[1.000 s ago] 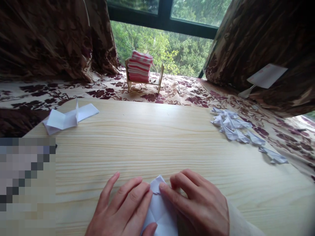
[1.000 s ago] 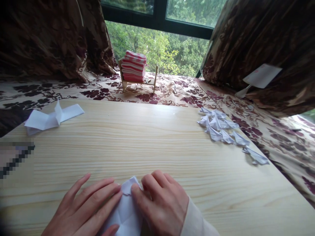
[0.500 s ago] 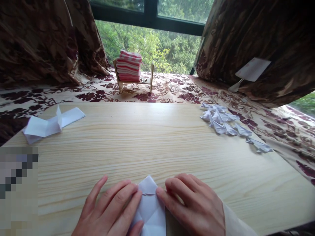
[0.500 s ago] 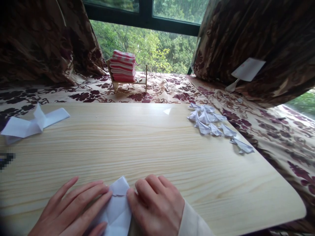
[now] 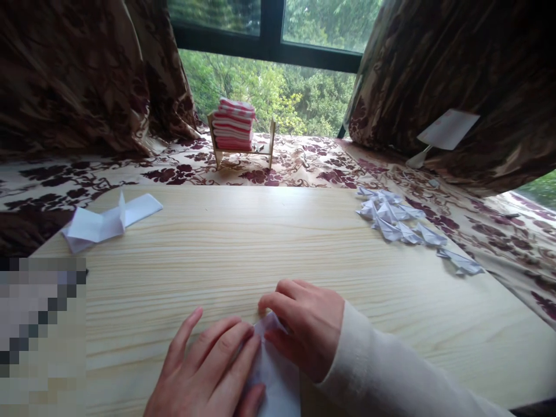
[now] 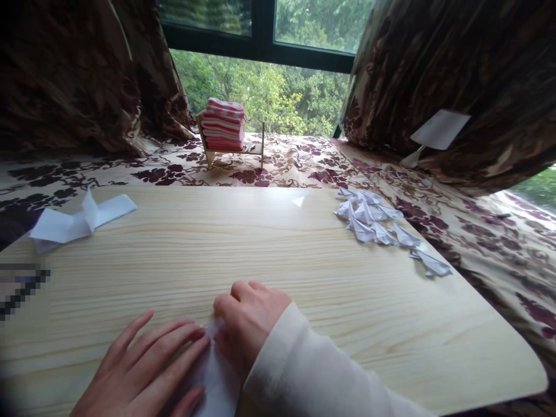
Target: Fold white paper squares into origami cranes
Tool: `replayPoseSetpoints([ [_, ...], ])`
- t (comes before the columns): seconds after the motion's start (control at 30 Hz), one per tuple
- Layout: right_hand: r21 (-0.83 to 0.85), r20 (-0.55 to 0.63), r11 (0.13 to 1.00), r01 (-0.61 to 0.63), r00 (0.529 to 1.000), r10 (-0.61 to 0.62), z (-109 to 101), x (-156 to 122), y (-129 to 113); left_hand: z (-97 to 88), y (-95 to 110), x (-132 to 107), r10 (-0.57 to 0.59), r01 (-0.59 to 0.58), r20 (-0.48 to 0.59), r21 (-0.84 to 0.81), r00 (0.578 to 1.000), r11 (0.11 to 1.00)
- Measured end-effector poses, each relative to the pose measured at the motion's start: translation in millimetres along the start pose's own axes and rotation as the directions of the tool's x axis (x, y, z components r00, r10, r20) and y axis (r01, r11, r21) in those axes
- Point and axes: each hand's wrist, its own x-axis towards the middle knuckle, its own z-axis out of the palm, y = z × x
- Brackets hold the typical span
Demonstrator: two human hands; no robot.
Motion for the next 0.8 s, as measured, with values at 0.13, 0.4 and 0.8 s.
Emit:
replayPoseSetpoints([
  [0.13,0.067,0.036,0.997,0.028,0.999,-0.03,-1.8,-3.7,0.3,-3.2,-7.3,-4.5,0.018,-0.018,-0.009,0.063,1.0,0.998],
  [0.4,0.252,-0.155,0.96,0.123,0.984,-0.085,9.0,-18.3,-3.0,-7.4,-6.2,-2.3,-0.103,0.102,-0.017,-0.045,0.995,0.994],
  [0.8,0.353,-0.33,0.89,0.29,0.928,-0.172,3.0,-20.9,-7.3,-26.6,4.5,24.4,-0.302,0.371,0.217,-0.475,0.928,0.798],
])
